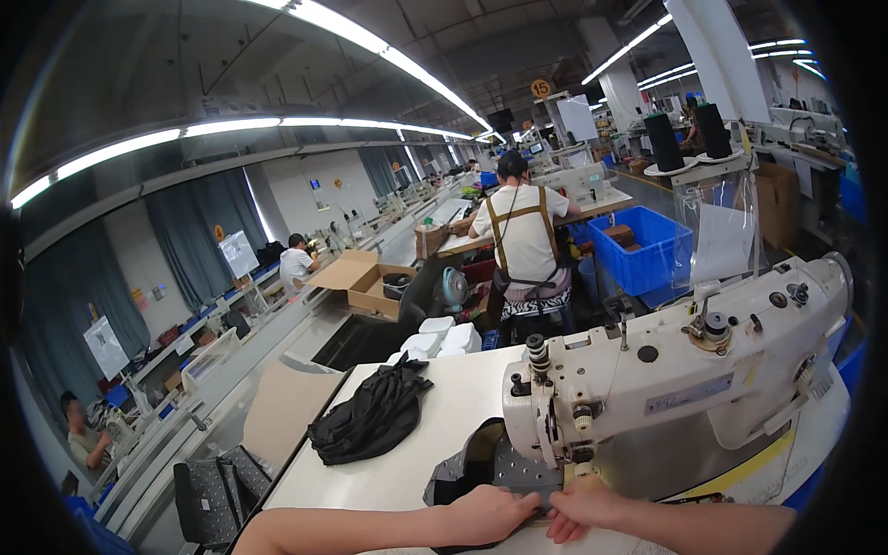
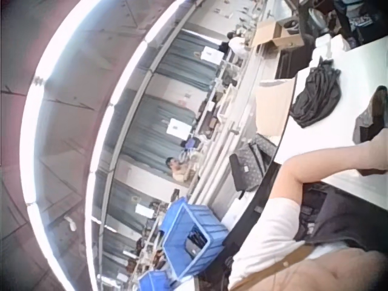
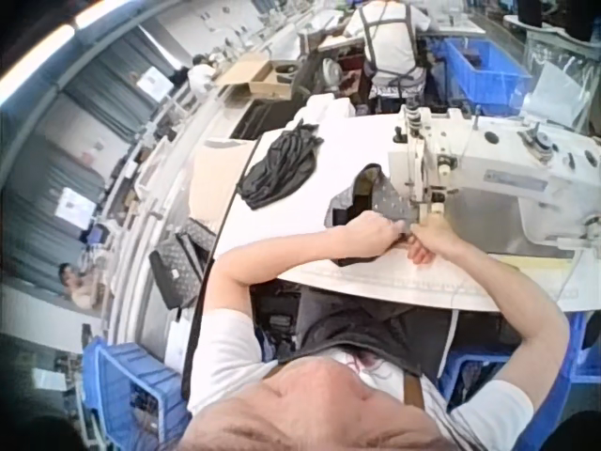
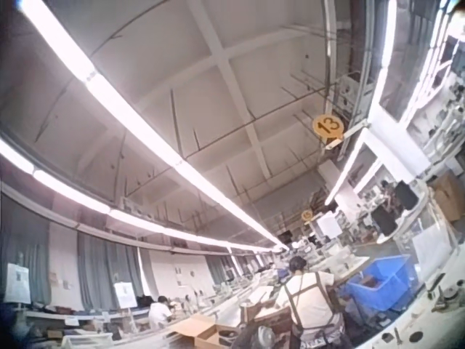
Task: The person takes a shoe component from a plastic crate, aligns it with fabric pieces by hand, and stitches them together using a sewing machine.
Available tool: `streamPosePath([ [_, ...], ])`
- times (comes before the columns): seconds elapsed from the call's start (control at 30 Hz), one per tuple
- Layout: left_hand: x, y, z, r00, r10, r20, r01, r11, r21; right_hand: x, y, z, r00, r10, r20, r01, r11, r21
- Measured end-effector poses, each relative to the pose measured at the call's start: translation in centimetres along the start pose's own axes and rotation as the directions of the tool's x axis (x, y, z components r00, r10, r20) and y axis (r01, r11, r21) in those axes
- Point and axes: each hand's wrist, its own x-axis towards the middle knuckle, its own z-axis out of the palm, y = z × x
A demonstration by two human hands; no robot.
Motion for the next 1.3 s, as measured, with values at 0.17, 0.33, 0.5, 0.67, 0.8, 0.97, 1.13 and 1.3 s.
streamPosePath([
  [0.17, 0.1, 0.8, 0.9, 0.925, 0.126, -0.357, 0.057, 0.886, 0.461, 0.9, -1.5, 0.2, 0.995, -0.074, 0.062, 0.078, 0.995, -0.061],
  [0.33, 2.3, -1.9, 1.9, 0.88, -0.201, -0.431, 0.092, 0.961, -0.261, -0.3, -1.6, -1.6, 0.986, -0.049, 0.159, 0.066, 0.993, -0.102],
  [0.5, 3.2, -2.5, 0.8, 0.885, -0.432, -0.172, 0.264, 0.771, -0.579, -1.9, 2.3, -2.0, 0.753, -0.642, -0.145, 0.314, 0.544, -0.778],
  [0.67, 4.7, -0.6, -1.5, 0.898, -0.432, -0.088, 0.305, 0.753, -0.583, -0.1, 4.5, -2.6, 0.291, -0.954, -0.071, 0.328, 0.169, -0.929],
  [0.8, 4.4, -0.7, -0.4, 0.82, -0.572, 0.021, 0.535, 0.752, -0.386, 0.0, 4.8, -3.0, 0.238, -0.965, -0.109, 0.37, 0.193, -0.908],
  [0.97, 4.4, -0.5, -0.5, 0.821, -0.571, 0.016, 0.55, 0.783, -0.292, 0.4, 4.7, -3.3, 0.262, -0.965, 0.026, 0.341, 0.067, -0.938],
  [1.13, 3.9, -2.5, 1.2, 0.851, -0.525, 0.008, 0.447, 0.716, -0.536, 0.6, 4.7, -3.5, 0.261, -0.965, 0.026, 0.382, 0.079, -0.921],
  [1.3, 3.8, -2.3, 0.8, 0.78, -0.605, 0.16, 0.555, 0.549, -0.625, 0.8, 4.7, -3.1, 0.235, -0.971, 0.032, 0.355, 0.055, -0.933],
])
